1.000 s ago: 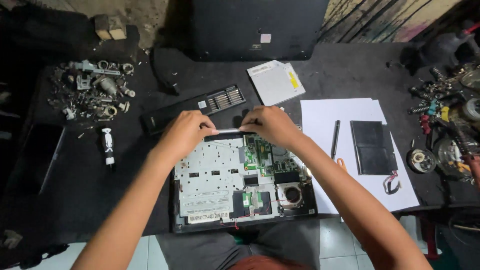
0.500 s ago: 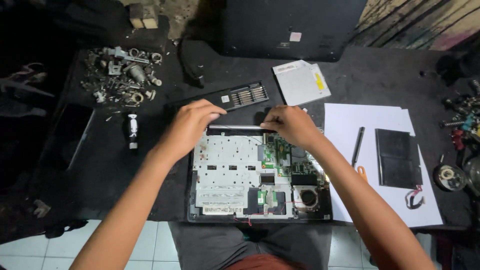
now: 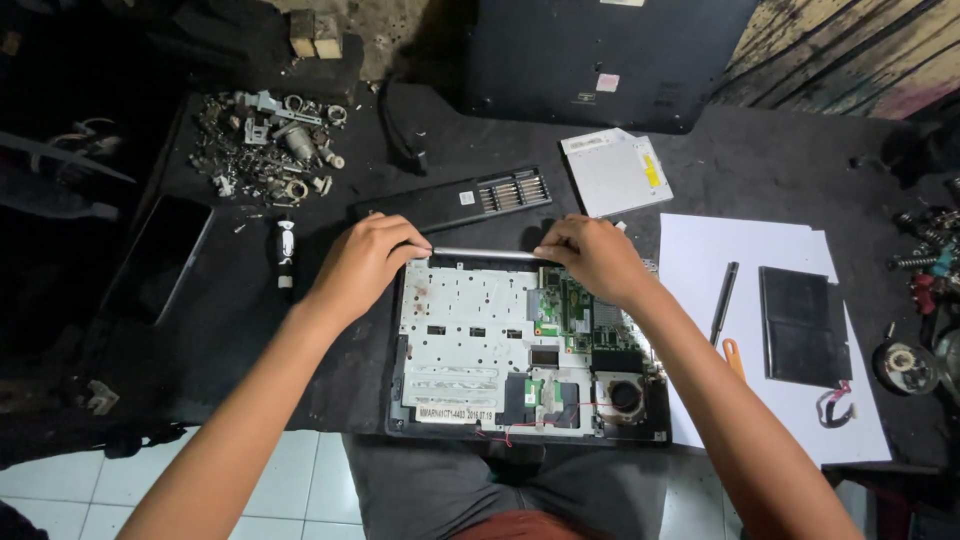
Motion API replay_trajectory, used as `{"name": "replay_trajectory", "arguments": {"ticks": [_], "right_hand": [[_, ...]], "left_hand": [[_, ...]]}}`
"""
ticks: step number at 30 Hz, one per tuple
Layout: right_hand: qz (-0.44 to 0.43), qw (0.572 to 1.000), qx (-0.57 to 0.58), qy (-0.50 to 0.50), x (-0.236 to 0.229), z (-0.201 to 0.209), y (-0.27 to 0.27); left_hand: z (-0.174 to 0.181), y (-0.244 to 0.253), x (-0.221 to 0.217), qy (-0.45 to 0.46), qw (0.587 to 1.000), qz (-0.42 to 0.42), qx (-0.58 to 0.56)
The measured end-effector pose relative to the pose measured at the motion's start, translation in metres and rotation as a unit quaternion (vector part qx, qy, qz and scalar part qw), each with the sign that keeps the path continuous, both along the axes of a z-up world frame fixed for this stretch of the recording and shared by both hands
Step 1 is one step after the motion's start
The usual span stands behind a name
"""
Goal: The person assembles a laptop by attaching a metal bar to the internal chassis and connecting the screen assembly. They then place the battery into the laptop and close the lid.
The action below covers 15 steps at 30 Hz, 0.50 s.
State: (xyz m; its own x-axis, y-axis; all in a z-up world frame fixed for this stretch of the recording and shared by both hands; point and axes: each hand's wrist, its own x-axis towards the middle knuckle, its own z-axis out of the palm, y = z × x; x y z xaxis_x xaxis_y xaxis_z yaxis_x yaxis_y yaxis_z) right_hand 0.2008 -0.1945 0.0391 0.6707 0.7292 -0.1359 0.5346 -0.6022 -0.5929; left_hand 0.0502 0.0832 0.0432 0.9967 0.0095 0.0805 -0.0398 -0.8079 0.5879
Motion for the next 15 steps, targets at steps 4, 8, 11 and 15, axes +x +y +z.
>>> {"name": "replay_trajectory", "arguments": {"ticks": [4, 8, 11, 15], "right_hand": [[0.004, 1.0, -0.011, -0.002, 0.001, -0.001, 0.001], [0.0, 1.0, -0.011, -0.013, 0.001, -0.001, 0.001], [0.0, 1.0, -0.008, -0.01, -0.004, 0.004, 0.001], [-0.004, 1.0, -0.001, -0.007, -0.009, 0.013, 0.002]], "left_hand": [[-0.02, 0.001, -0.005, -0.015, 0.999, 0.026, 0.02], [-0.029, -0.002, -0.002, -0.031, 0.996, 0.049, 0.061], [-0.019, -0.007, -0.002, -0.015, 0.996, 0.048, 0.079], [-0.01, -0.01, -0.004, 0.001, 0.996, 0.032, 0.082]]}}
